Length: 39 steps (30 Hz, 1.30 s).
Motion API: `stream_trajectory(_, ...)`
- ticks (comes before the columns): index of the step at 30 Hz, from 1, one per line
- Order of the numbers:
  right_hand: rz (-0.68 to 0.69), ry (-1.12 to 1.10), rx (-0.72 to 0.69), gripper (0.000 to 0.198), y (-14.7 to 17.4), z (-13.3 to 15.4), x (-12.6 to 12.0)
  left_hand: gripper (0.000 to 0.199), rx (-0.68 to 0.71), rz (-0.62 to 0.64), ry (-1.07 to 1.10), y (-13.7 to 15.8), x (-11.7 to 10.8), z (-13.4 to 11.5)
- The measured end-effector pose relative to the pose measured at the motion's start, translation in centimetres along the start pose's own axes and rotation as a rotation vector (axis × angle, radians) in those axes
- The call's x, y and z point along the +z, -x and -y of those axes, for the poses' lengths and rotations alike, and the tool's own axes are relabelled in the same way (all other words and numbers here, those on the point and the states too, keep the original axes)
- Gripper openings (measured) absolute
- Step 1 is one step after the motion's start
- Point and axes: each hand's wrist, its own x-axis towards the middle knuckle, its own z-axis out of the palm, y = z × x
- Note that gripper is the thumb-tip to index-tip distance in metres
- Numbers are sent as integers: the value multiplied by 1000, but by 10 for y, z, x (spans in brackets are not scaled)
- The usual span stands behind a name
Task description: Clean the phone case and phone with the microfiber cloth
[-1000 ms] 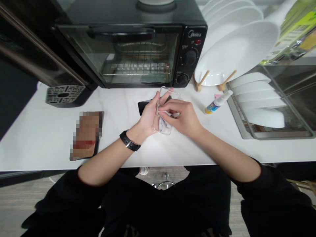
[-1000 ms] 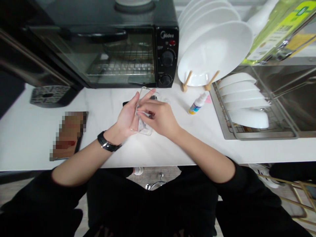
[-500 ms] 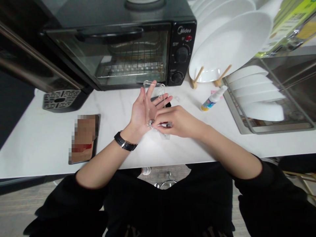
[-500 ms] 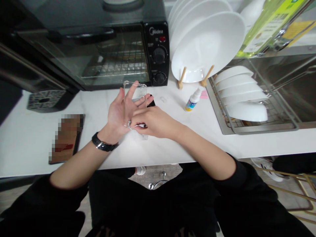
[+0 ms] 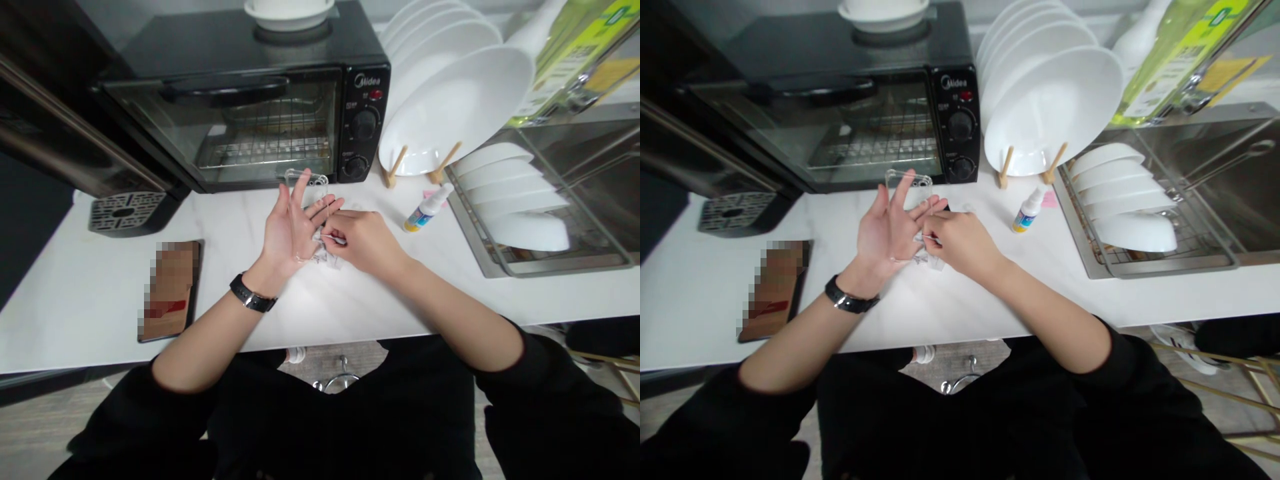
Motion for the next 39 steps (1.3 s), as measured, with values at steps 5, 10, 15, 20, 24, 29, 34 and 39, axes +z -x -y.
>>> stream_trajectory(5, -129, 31, 65, 16, -2, -7, 1, 62, -66, 35, -40, 3, 0, 7)
stream_trajectory(10, -284, 121, 152, 14, -5, -19, 1, 58, -128, 92, 12, 6, 4, 18)
stream_trajectory(15, -425, 161, 149, 14, -6, -27, 3, 58, -154, 146, 19, 4, 2, 23)
stream_trajectory(20, -485, 94, 148, 13, -5, -27, 3, 62, -222, 196, 13, 1, -5, 24)
stream_trajectory(24, -529, -29, 123, 13, -5, -20, 1, 58, -288, 213, 4, 3, -4, 25)
stream_trajectory(29, -434, -204, 95, 18, -4, -14, 0, 54, -293, 148, 8, 4, 2, 29)
stream_trajectory(34, -289, -382, 54, 22, -1, -9, 9, 58, -228, 100, 146, 4, 6, 21)
stream_trajectory(39, -185, -542, -23, 15, 3, -2, 18, 62, -176, 141, 31, 4, 3, 11)
